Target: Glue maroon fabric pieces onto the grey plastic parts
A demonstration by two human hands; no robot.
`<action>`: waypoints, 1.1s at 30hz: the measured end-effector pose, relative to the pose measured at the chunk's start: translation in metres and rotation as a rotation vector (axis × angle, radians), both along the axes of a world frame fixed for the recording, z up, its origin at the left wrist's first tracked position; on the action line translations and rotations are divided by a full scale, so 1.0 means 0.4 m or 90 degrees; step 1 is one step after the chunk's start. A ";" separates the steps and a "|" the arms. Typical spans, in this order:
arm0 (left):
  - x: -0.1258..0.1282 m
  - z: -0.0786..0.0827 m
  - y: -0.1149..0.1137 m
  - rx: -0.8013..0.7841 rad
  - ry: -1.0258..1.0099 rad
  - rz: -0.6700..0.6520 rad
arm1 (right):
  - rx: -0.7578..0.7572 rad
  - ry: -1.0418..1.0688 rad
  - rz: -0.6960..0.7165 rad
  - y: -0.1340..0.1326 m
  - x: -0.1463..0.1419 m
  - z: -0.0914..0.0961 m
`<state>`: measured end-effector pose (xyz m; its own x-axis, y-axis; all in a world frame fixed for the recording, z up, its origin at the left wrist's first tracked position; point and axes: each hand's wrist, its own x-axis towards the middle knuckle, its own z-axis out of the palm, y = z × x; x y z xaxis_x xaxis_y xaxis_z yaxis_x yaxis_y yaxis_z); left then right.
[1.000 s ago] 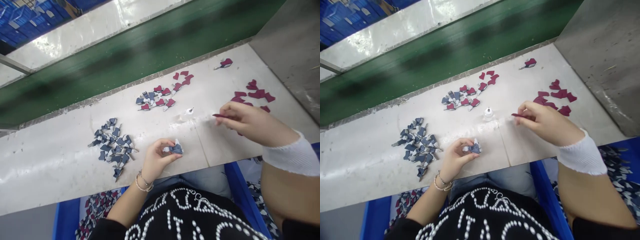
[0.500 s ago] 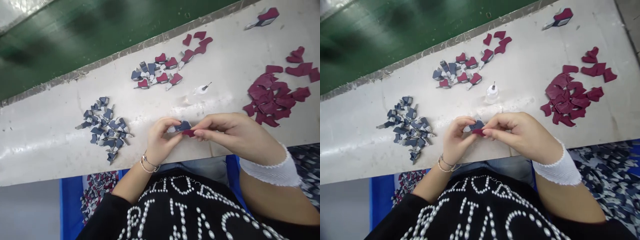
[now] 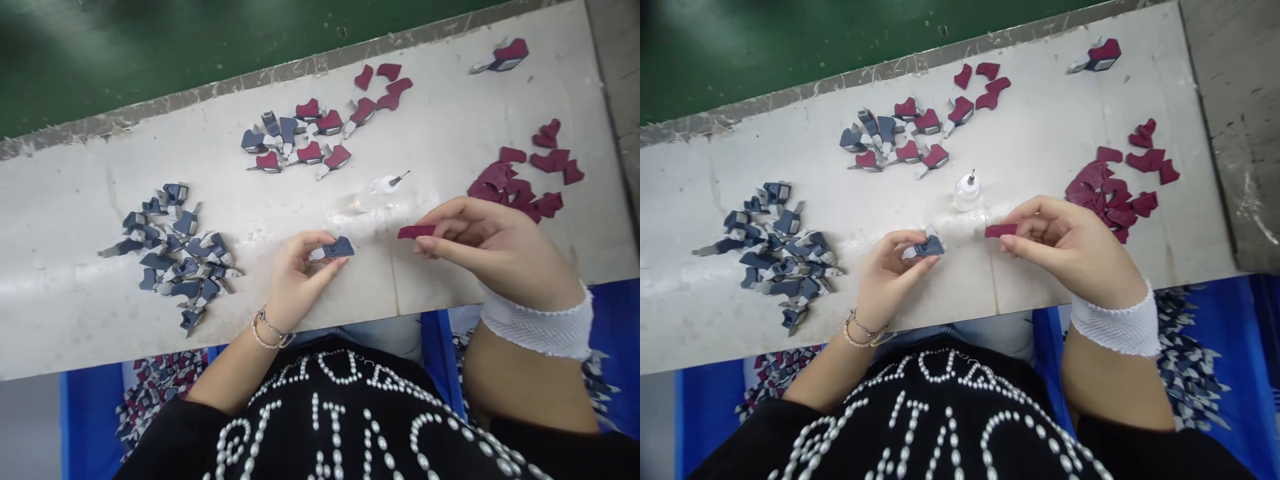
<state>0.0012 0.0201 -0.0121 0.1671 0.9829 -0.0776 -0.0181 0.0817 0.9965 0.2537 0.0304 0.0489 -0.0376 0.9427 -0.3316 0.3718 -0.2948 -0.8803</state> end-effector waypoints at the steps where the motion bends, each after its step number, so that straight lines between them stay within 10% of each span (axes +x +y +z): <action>1: 0.001 0.002 0.000 -0.007 -0.003 -0.005 | 0.004 -0.002 -0.009 -0.001 0.008 -0.002; 15: 0.003 0.003 -0.001 -0.036 0.000 -0.009 | 0.013 0.080 -0.011 0.011 0.026 -0.017; 27: -0.008 -0.014 -0.006 -0.050 0.032 -0.014 | -0.059 0.087 -0.031 0.403 0.068 -0.076; 33: -0.005 -0.019 -0.012 -0.096 0.019 -0.004 | -0.095 -0.033 -0.015 0.394 0.078 -0.078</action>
